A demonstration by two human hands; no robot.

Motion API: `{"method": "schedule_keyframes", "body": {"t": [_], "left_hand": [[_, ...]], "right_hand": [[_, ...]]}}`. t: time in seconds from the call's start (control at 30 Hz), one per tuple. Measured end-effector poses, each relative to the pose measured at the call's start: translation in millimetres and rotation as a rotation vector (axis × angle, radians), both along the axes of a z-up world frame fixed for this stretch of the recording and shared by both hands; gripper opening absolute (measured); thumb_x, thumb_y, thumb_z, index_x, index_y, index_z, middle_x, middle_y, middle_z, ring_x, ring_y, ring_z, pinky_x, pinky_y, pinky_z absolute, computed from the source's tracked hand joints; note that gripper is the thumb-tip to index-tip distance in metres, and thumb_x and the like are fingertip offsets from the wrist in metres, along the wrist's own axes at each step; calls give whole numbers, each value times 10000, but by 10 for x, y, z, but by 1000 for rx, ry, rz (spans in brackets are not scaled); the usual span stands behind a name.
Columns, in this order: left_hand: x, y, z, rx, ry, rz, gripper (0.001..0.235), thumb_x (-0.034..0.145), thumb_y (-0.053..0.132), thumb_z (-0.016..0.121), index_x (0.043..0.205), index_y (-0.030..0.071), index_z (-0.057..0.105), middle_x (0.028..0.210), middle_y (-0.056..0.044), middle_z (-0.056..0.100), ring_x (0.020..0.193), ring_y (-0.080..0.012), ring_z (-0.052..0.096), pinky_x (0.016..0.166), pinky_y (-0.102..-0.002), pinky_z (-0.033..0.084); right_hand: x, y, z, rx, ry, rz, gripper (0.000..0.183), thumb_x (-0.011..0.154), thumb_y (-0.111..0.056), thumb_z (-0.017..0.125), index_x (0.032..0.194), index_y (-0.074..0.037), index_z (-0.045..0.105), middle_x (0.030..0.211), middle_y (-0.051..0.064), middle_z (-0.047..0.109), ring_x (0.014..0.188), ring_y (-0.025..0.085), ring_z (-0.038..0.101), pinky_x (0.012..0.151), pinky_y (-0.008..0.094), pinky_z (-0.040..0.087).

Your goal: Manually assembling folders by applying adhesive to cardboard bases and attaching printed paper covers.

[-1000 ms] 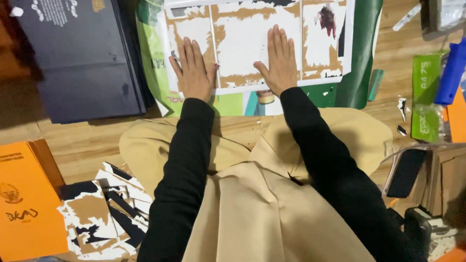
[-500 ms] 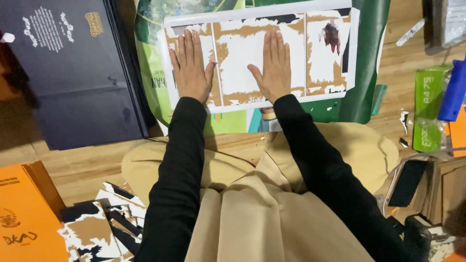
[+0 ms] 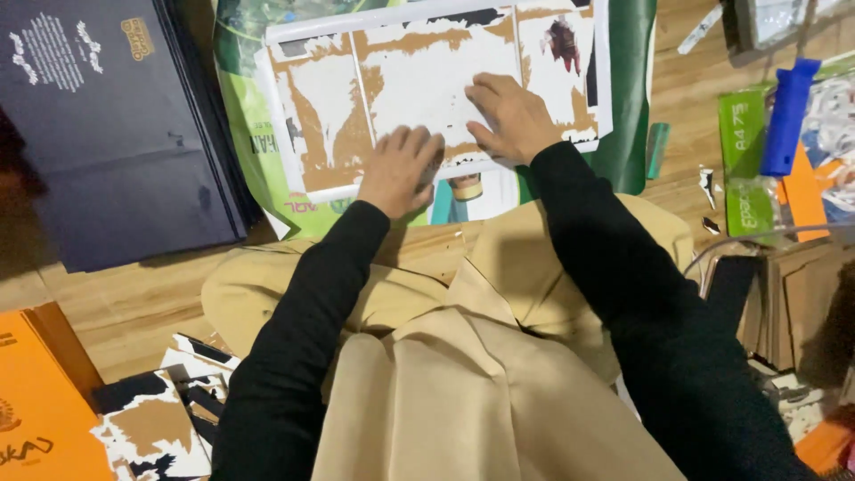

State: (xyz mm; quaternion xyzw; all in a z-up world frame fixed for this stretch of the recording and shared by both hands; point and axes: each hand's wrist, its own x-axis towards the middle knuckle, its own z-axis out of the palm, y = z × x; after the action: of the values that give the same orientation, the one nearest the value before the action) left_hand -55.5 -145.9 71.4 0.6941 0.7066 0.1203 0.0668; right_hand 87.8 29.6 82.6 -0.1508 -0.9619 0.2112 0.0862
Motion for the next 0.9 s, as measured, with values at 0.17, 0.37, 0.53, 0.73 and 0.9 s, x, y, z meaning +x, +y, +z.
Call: {"method": "schedule_keyframes", "body": {"t": [0.17, 0.37, 0.53, 0.73, 0.9], "left_hand": [[164, 65, -644, 77, 159, -57, 370, 697, 211, 609, 1019, 90, 473, 897, -77, 419, 821, -274, 494, 576, -344, 525], [177, 80, -1216, 161, 342, -112, 294, 750, 135, 540, 1020, 21, 539, 965, -200, 525, 824, -359, 574, 504, -360, 536], [242, 59, -1040, 345, 539, -82, 213, 815, 55, 466, 998, 11, 565, 961, -212, 566, 851, -379, 592, 537, -344, 519], [330, 60, -836, 394, 570, -13, 191, 829, 48, 441, 985, 38, 552, 960, -196, 562, 846, -366, 584, 552, -338, 492], [491, 26, -471, 38, 327, 138, 355, 767, 331, 575, 990, 76, 469, 992, -117, 471, 962, -307, 494, 684, -360, 512]], "right_hand": [[431, -99, -189, 302, -203, 238, 404, 755, -360, 598, 1057, -101, 530, 1035, 70, 499, 1037, 247, 498, 841, 315, 458], [468, -202, -515, 624, -102, 290, 349, 710, -313, 589, 975, -108, 489, 877, 53, 433, 877, 233, 504, 648, 274, 489], [484, -278, -615, 644, -215, 299, 263, 858, -179, 475, 1082, -43, 487, 1044, 175, 523, 1017, 326, 551, 739, 353, 505], [439, -269, -775, 699, -256, 259, 215, 901, -156, 385, 1066, -48, 471, 1005, 156, 509, 943, 306, 546, 707, 360, 475], [422, -269, -642, 606, -350, 268, 202, 894, -143, 382, 1062, -50, 443, 990, 115, 450, 938, 270, 494, 702, 333, 475]]}}
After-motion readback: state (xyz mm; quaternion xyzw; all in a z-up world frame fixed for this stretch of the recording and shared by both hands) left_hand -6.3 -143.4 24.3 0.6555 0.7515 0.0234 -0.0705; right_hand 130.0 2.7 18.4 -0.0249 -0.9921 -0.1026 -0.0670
